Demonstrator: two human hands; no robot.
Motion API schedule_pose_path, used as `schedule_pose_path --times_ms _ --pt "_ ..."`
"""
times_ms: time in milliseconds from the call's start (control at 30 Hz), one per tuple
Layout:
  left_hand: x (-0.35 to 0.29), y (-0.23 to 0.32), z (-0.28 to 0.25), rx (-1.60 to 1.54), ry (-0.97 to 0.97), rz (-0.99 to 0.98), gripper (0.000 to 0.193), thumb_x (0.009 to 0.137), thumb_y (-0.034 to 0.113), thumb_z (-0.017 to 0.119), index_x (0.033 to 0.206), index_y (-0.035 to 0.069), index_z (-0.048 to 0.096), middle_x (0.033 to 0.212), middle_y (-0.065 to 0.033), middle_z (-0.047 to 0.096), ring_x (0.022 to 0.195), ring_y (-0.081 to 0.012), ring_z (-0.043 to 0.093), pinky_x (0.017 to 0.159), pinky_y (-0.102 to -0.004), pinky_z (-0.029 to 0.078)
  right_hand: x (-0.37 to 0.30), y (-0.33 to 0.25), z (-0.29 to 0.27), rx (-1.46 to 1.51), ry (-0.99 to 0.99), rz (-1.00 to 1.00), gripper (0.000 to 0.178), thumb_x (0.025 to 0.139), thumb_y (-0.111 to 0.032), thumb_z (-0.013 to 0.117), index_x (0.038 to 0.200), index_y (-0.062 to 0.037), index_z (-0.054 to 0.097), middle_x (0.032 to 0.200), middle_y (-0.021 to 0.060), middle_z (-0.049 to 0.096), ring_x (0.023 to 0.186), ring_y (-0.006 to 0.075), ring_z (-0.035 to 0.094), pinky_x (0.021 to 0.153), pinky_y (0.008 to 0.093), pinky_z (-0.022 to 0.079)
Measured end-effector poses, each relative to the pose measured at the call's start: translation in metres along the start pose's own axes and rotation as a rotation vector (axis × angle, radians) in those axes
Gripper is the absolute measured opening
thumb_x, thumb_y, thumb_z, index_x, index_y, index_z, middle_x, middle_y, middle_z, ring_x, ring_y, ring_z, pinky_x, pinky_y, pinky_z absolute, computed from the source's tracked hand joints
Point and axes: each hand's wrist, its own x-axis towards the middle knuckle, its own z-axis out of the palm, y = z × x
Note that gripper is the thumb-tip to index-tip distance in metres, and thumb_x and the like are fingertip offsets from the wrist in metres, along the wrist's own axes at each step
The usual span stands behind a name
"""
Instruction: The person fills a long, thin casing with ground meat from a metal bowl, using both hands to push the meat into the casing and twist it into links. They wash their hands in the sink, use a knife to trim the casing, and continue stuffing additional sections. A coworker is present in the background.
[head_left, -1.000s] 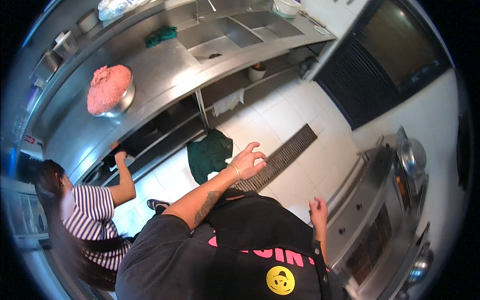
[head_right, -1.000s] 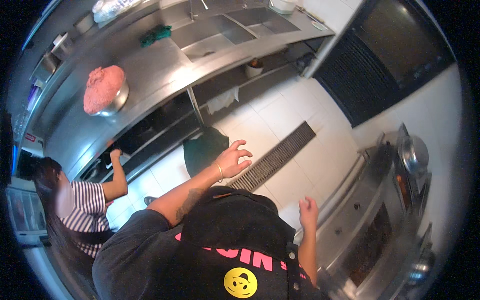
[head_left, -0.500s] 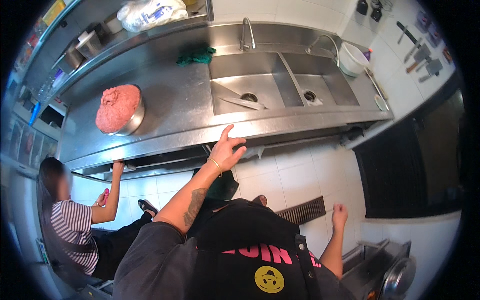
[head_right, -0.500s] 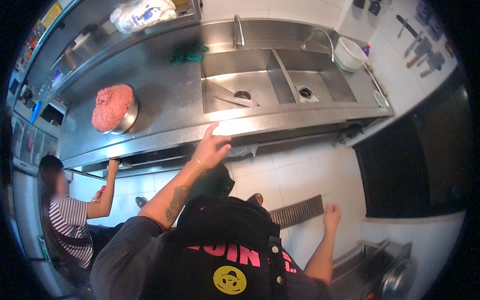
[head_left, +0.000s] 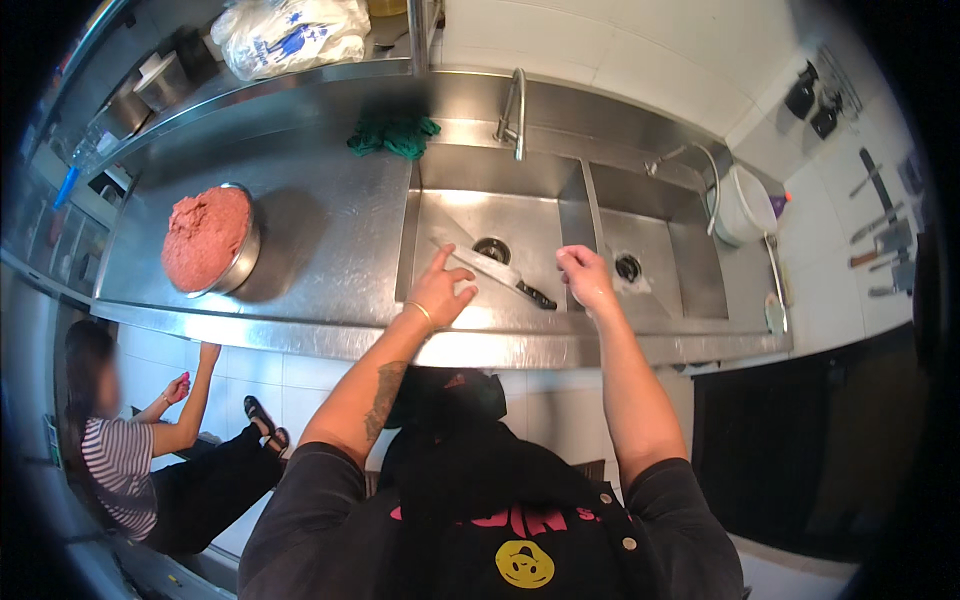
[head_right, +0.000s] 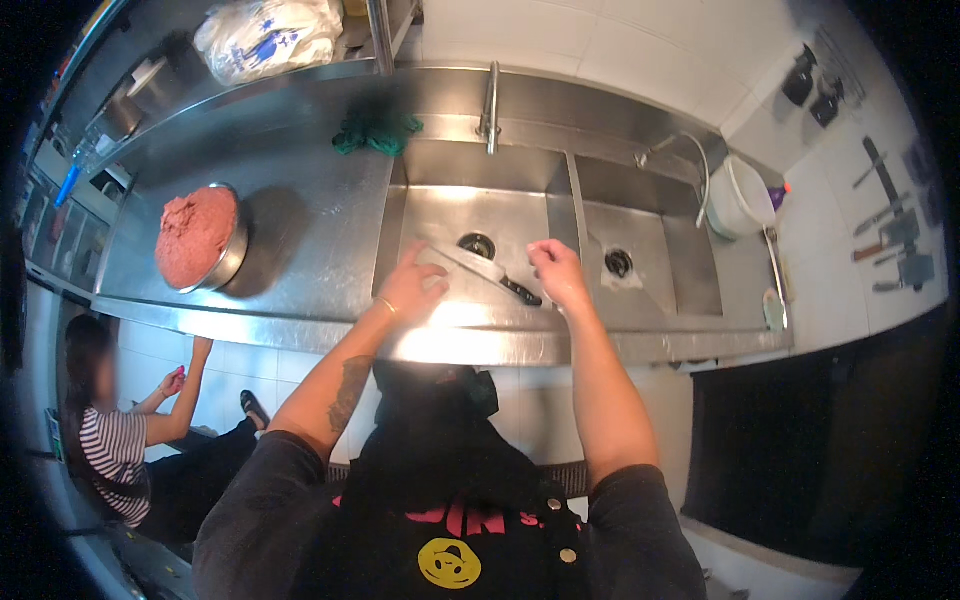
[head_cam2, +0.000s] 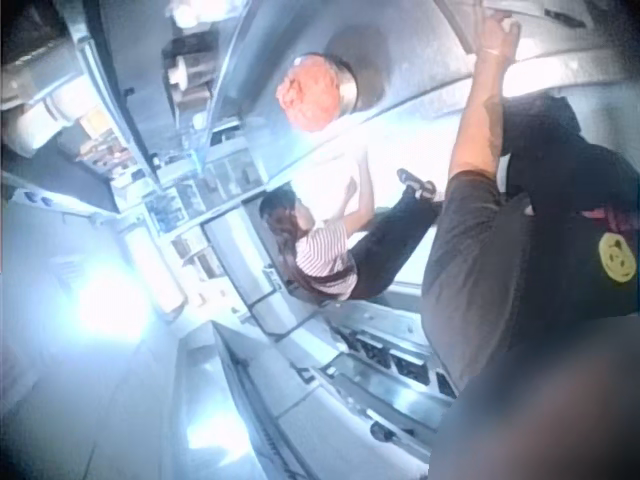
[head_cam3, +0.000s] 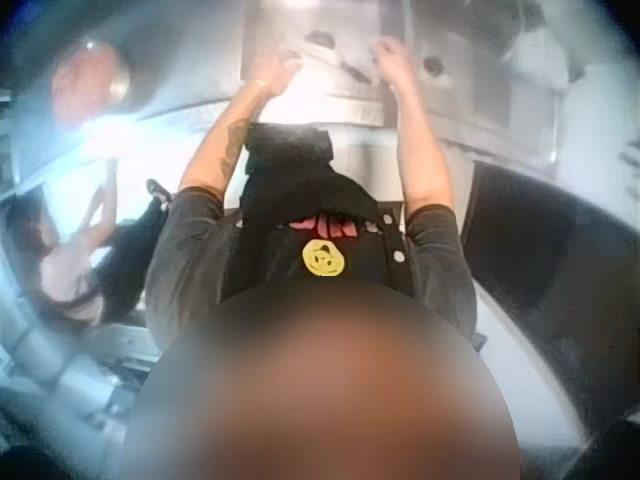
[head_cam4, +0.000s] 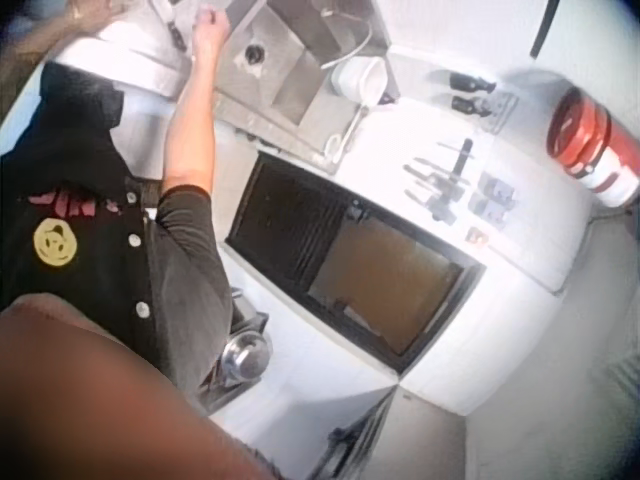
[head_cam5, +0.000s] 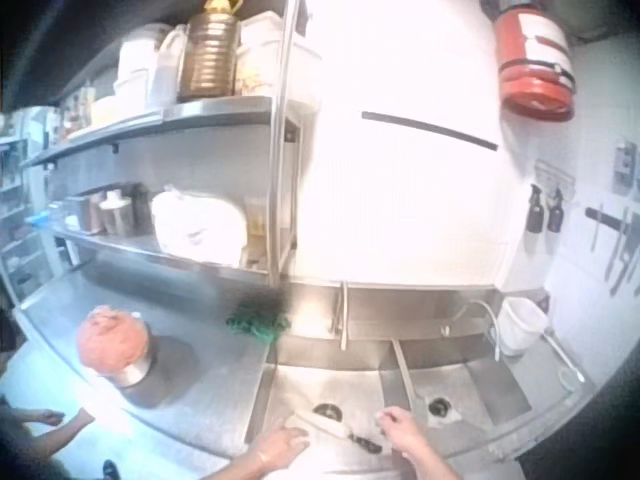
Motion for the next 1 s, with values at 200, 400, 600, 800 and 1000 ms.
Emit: schedule_pose_path --times_ms 200,400,600,800,1000 --pt "0.104 -0.022 0.058 -0.113 -0.041 0.023 0.037 0.089 0.035 0.073 0.122 0.020 0.075 0.168 -0.0243 0.016 0.134 -0.0458 0.053 0.115 -0.0468 0.043 0.152 -0.031 0.048 0.087 -0.069 0.083 0.024 0.102 -0.029 0.065 0.090 -0.0087 0.063 0.075 -0.0004 0.059 0.062 0.0104 0.054 0.055 0.0285 0.043" --pt "0.146 -0.038 0.092 -0.298 0.045 -0.026 0.037 0.089 0.034 0.073 0.124 0.023 0.075 0.170 -0.0238 0.009 0.141 -0.0463 0.046 0.117 -0.0471 0.041 0.318 -0.032 0.076 0.264 -0.022 0.126 0.028 0.106 -0.034 0.058 0.093 -0.0097 0.062 0.074 0.0048 0.062 0.060 0.0160 0.058 0.053 0.0315 0.048" --pt "0.156 -0.016 0.090 -0.152 -0.123 -0.079 0.044 0.092 0.044 0.069 0.132 0.023 0.071 0.168 -0.0305 0.010 0.135 -0.0435 0.054 0.115 -0.0448 0.044 0.398 -0.036 0.090 0.486 -0.085 0.225 0.037 0.111 -0.041 0.048 0.093 -0.0096 0.055 0.071 0.0021 0.056 0.057 0.0130 0.053 0.049 0.0294 0.051" --pt "0.161 0.014 0.086 -0.123 -0.216 -0.209 0.045 0.094 0.039 0.065 0.135 0.021 0.068 0.168 -0.0299 0.010 0.144 -0.0409 0.045 0.121 -0.0451 0.037 0.408 -0.032 0.089 0.285 -0.308 0.274 0.030 0.108 -0.035 0.054 0.097 -0.0081 0.060 0.075 0.0042 0.063 0.060 0.0131 0.057 0.051 0.0299 0.052" --pt "0.162 0.029 0.113 -0.121 -0.046 -0.385 0.043 0.090 0.037 0.074 0.131 0.023 0.072 0.168 -0.0269 0.015 0.133 -0.0426 0.056 0.114 -0.0435 0.045 0.400 -0.031 0.091 0.120 -0.348 -0.034 0.039 0.106 -0.037 0.059 0.091 -0.0022 0.067 0.072 0.0049 0.065 0.065 0.0127 0.062 0.057 0.0309 0.054"
